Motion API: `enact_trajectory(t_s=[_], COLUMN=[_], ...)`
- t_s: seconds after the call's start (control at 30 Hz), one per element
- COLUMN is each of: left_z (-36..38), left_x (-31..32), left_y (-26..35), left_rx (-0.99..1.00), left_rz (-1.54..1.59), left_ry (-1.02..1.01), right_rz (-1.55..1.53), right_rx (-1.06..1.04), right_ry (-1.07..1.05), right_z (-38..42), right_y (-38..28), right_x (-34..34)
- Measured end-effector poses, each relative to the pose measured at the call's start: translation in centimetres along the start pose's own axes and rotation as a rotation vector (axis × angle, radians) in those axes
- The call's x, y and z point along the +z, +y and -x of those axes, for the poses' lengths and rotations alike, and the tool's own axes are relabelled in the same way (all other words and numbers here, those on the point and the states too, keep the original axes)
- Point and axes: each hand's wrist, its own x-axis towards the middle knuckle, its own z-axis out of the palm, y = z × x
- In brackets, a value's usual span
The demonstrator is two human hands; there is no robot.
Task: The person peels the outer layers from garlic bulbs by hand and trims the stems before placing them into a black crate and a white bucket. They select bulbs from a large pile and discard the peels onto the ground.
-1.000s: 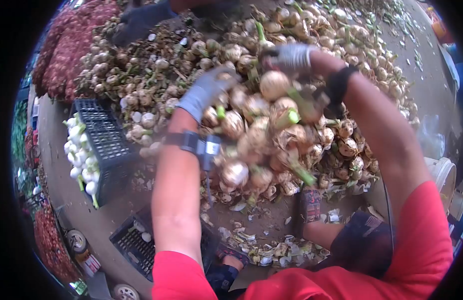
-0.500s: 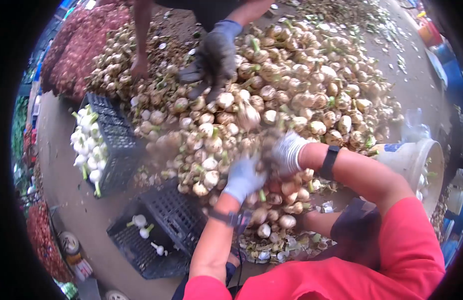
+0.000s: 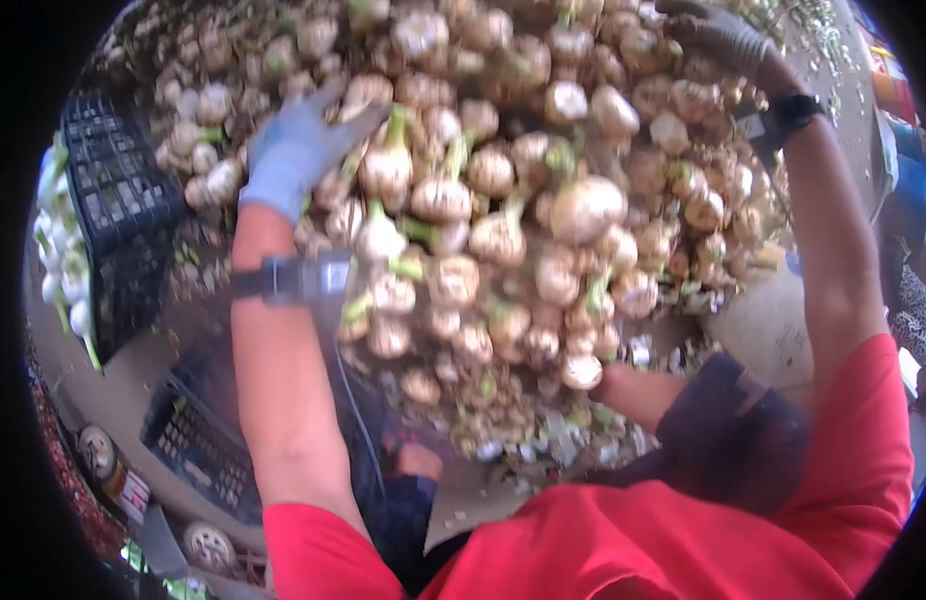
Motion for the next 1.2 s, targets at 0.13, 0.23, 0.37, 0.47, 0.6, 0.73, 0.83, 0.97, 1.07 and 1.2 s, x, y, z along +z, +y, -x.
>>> enact_trajectory(t_s=[0.13,0.23,0.37,0.47,0.6,0.73,0.83,0.97,1.07,1.2], left_z=[3.5,7.8,14.9,18.3,24.8,32.9,41.2,44.6,46.9,47.2], left_x=[0.2,2.1,3.5,4.2,4.4,1.9,-0.1,11.0,19.4,21.9], left_y=[1.9,3.8,8.9,9.6,8.6,6.8,10.1,10.9,10.4,9.3], left_rx=[0.034,0.124,0.181,0.237,0.259,0.282,0.439,0.151,0.248,0.101], left_rz=[-0.068,0.105,0.297,0.131,0.401,1.033,1.052,0.576,0.574,1.241], left_ry=[0.064,0.180,0.182,0.179,0.224,0.263,-0.102,-0.463,-0.905,-1.397], right_rz=[0.287,0.725,0.656,0.745,0.558,0.357,0.351,0.644,0.721,0.747], right_rx=[0.065,-0.116,-0.168,-0.206,-0.297,-0.529,-0.370,-0.198,-0.054,-0.058], right_ry=[-0.106,-0.090,-0.060,0.134,0.280,0.746,0.351,-0.128,-0.609,-0.850], right_z=[3.5,5.9,11.2,15.8,23.4,33.6,40.3,40.3,39.5,36.9], right_y=[-9.0,-11.9,-14.8,-16.2,-16.1,-16.1,-18.4,-15.5,-11.6,-4.0], right_x=[5.1,9.4,20.2,24.9,25.4,26.2,29.1,35.1,40.5,47.6])
